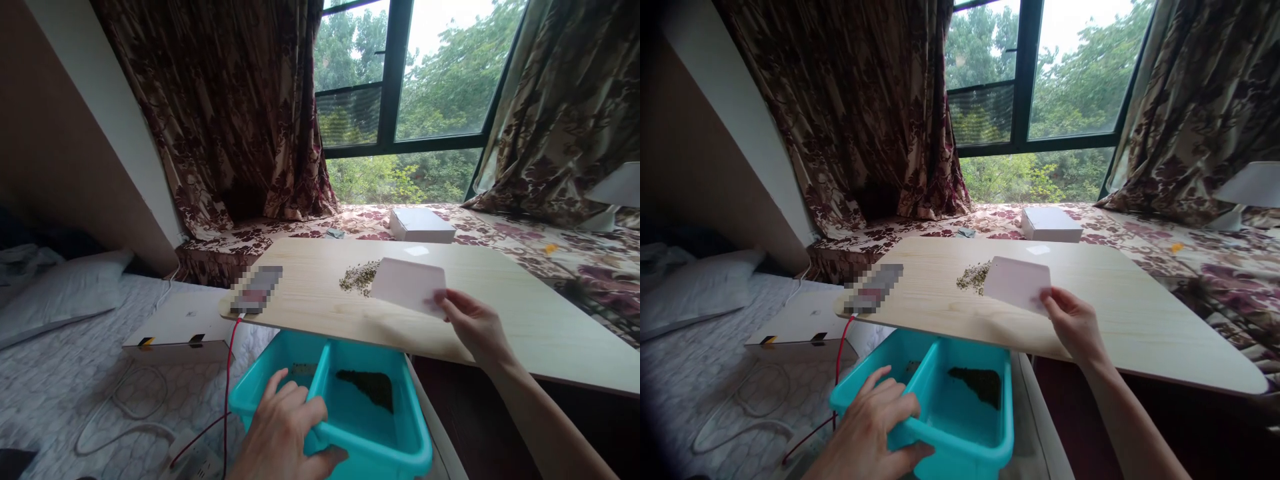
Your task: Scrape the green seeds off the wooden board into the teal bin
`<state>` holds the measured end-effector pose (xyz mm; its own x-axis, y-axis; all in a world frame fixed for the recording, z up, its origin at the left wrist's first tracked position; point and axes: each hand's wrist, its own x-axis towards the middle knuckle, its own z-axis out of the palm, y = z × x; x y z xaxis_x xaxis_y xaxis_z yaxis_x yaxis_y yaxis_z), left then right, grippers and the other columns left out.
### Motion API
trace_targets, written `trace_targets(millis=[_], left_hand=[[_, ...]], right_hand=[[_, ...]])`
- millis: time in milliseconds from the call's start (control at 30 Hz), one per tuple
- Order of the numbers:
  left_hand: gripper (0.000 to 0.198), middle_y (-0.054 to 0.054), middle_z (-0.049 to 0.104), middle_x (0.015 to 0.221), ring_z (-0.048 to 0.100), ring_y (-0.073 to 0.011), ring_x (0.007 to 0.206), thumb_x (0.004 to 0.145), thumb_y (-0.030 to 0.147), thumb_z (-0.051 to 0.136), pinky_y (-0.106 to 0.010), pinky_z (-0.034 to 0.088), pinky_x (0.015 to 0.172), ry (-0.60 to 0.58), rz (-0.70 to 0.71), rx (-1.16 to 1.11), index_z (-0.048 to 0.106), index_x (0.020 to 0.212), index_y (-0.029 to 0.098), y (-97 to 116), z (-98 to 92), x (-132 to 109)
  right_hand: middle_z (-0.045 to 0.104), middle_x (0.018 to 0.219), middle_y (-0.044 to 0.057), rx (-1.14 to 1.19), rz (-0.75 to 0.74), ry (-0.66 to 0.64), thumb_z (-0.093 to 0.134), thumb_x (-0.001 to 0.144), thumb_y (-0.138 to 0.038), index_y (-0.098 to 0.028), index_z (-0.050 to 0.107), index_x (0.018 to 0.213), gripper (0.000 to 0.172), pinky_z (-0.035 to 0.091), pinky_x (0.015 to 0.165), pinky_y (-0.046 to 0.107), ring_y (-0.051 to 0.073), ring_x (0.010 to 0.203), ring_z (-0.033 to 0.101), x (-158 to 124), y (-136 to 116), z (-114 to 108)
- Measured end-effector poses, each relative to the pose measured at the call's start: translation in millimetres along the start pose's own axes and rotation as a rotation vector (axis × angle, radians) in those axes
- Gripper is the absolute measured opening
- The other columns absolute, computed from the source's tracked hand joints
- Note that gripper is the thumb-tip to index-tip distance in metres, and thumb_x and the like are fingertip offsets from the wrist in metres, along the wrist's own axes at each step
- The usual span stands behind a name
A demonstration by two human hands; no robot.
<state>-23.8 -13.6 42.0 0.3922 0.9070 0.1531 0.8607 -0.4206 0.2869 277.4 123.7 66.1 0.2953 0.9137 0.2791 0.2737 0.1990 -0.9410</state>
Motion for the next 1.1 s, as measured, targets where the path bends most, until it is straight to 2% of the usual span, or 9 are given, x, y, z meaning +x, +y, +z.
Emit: trace_targets(millis=[67, 133, 267, 400, 500, 700, 833, 1000, 1100], left_hand=[[0.030, 0.005, 0.056, 0.068, 0.061, -0.0190, 0.071, 0.068, 0.040, 0.078, -0.057, 0.038, 0.096, 0.020, 0.076, 0.033, 0.055, 0.072, 0.022, 0, 3.6, 2], [0.032, 0.005, 0.056, 0.066, 0.061, -0.0188, 0.067, 0.067, 0.041, 0.079, -0.057, 0.041, 0.093, 0.057, 0.130, 0.079, 0.054, 0.072, 0.021, 1, 5.8, 4], [0.037, 0.005, 0.056, 0.063, 0.062, -0.0188, 0.060, 0.066, 0.047, 0.079, -0.057, 0.047, 0.086, 0.131, 0.213, 0.135, 0.053, 0.070, 0.021, 3, 6.3, 6], [0.038, 0.005, 0.056, 0.061, 0.063, -0.0191, 0.057, 0.068, 0.049, 0.077, -0.056, 0.051, 0.081, 0.150, 0.249, 0.157, 0.052, 0.069, 0.021, 2, 6.2, 5], [0.039, 0.004, 0.055, 0.060, 0.062, -0.0192, 0.056, 0.070, 0.050, 0.077, -0.059, 0.051, 0.079, 0.140, 0.251, 0.155, 0.052, 0.068, 0.020, 1, 7.0, 4], [0.040, 0.004, 0.054, 0.061, 0.061, -0.0180, 0.058, 0.070, 0.050, 0.077, -0.060, 0.048, 0.083, 0.132, 0.204, 0.128, 0.050, 0.067, 0.019, 0, 9.7, 3], [0.039, 0.004, 0.055, 0.061, 0.061, -0.0176, 0.057, 0.071, 0.050, 0.076, -0.061, 0.048, 0.082, 0.154, 0.215, 0.110, 0.051, 0.068, 0.019, 0, 10.8, 2], [0.034, 0.005, 0.056, 0.064, 0.062, -0.0193, 0.062, 0.066, 0.039, 0.081, -0.060, 0.046, 0.086, 0.157, 0.160, 0.064, 0.053, 0.070, 0.021, 2, 6.2, 2], [0.032, 0.004, 0.056, 0.064, 0.062, -0.0196, 0.063, 0.066, 0.038, 0.081, -0.059, 0.046, 0.088, 0.142, 0.146, 0.047, 0.054, 0.071, 0.021, 4, 1.8, 2]], right_hand=[[0.076, 0.078, 0.005, -0.011, -0.026, 0.046, 0.067, 0.068, -0.039, -0.021, 0.073, 0.080, 0.023, 0.055, 0.068, 0.032, 0.022, 0.074, 0.070, 7, 5, -1], [0.076, 0.079, 0.006, -0.018, -0.059, 0.027, 0.066, 0.070, -0.039, -0.020, 0.072, 0.080, 0.023, 0.054, 0.074, 0.034, 0.023, 0.078, 0.070, 12, 8, 0], [0.076, 0.081, 0.008, -0.038, -0.109, -0.012, 0.062, 0.073, -0.038, -0.017, 0.072, 0.083, 0.025, 0.054, 0.075, 0.036, 0.024, 0.078, 0.070, 13, 12, 7], [0.076, 0.083, 0.009, -0.061, -0.109, -0.025, 0.059, 0.075, -0.038, -0.016, 0.071, 0.086, 0.027, 0.053, 0.077, 0.036, 0.024, 0.079, 0.070, 11, 11, 11], [0.076, 0.083, 0.009, -0.063, -0.118, -0.068, 0.059, 0.076, -0.038, -0.017, 0.071, 0.085, 0.026, 0.053, 0.077, 0.036, 0.024, 0.080, 0.070, 9, 8, 10], [0.075, 0.080, 0.008, -0.033, -0.135, -0.046, 0.061, 0.075, -0.040, -0.016, 0.071, 0.083, 0.027, 0.053, 0.075, 0.035, 0.023, 0.079, 0.070, 10, 5, 14], [0.076, 0.079, 0.008, -0.034, -0.141, -0.090, 0.061, 0.075, -0.040, -0.017, 0.071, 0.081, 0.025, 0.054, 0.073, 0.034, 0.023, 0.077, 0.070, 10, 4, 16], [0.076, 0.078, 0.007, -0.079, -0.149, -0.049, 0.060, 0.075, -0.038, -0.018, 0.071, 0.082, 0.024, 0.054, 0.069, 0.033, 0.022, 0.074, 0.070, 5, 3, 5], [0.076, 0.077, 0.006, -0.077, -0.139, -0.039, 0.061, 0.073, -0.039, -0.019, 0.072, 0.081, 0.024, 0.055, 0.071, 0.034, 0.023, 0.076, 0.071, 4, 2, 0]])
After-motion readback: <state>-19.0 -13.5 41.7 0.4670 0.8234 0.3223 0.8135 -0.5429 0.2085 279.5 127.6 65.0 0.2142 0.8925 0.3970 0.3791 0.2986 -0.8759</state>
